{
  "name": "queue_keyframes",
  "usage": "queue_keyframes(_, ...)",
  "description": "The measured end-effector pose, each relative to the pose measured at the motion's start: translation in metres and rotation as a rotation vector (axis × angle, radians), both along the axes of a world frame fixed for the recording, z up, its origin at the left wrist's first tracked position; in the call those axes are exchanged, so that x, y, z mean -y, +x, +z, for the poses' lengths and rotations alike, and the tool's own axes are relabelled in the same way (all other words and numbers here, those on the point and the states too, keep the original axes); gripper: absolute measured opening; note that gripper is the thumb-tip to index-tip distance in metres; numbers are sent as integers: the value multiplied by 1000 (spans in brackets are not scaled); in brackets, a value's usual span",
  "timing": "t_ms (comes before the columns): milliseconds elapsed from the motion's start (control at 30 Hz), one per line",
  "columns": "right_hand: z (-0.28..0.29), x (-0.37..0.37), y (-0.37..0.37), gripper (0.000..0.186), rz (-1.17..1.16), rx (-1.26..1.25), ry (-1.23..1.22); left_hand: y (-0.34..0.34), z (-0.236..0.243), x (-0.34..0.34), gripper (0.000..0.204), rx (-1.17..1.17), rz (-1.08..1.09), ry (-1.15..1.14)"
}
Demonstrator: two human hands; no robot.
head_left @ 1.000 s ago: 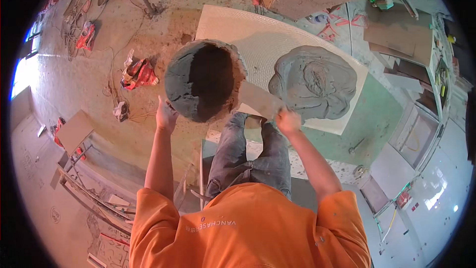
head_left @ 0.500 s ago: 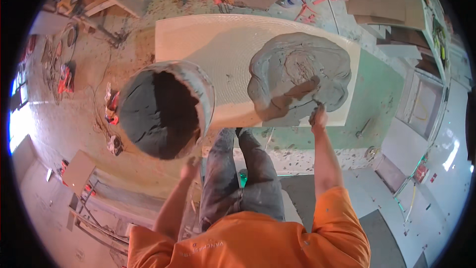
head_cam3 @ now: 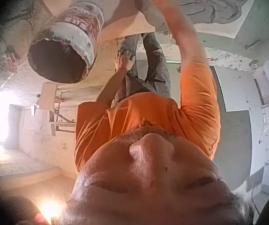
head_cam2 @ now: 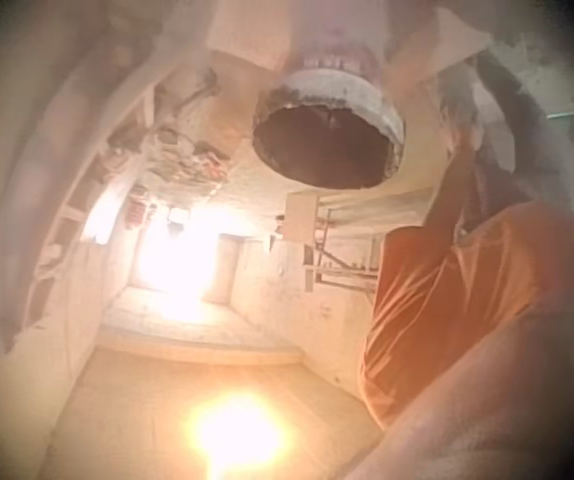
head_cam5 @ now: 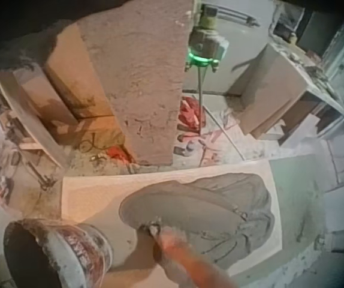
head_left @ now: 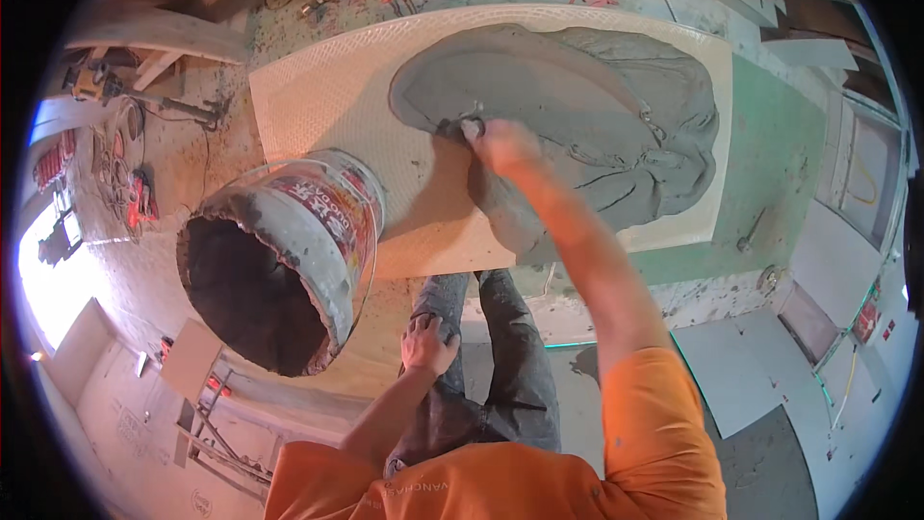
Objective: Applying plaster to a board and mixing more plaster in a bucket using an electric mixer.
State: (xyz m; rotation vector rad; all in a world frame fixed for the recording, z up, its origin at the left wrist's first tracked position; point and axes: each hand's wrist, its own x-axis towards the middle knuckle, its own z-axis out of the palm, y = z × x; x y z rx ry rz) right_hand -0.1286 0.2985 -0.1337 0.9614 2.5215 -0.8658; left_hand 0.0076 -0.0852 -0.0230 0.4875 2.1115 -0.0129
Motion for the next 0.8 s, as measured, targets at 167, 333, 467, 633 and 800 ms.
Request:
queue_keyframes(167,38,-144,62,65,-146,196,53,-4,-3,-6,59,-12,-23,-44)
queue_keyframes(333,1,-301,211,71,-484,408,225,-2,-14,-1,59,-2,-19,-19)
queue_keyframes(467,-35,-292,256,53,-996,51,-400,-7,-14,-5,58,15,-15,-19)
queue_keyframes(633,-70,-152,283,33,-507,-325,-771,-9,-16,-7,59,33,-1,-67)
queue_keyframes(800,-41,48,206,55,102,101,-243,-14,-15,-12,58,2,-33,-61)
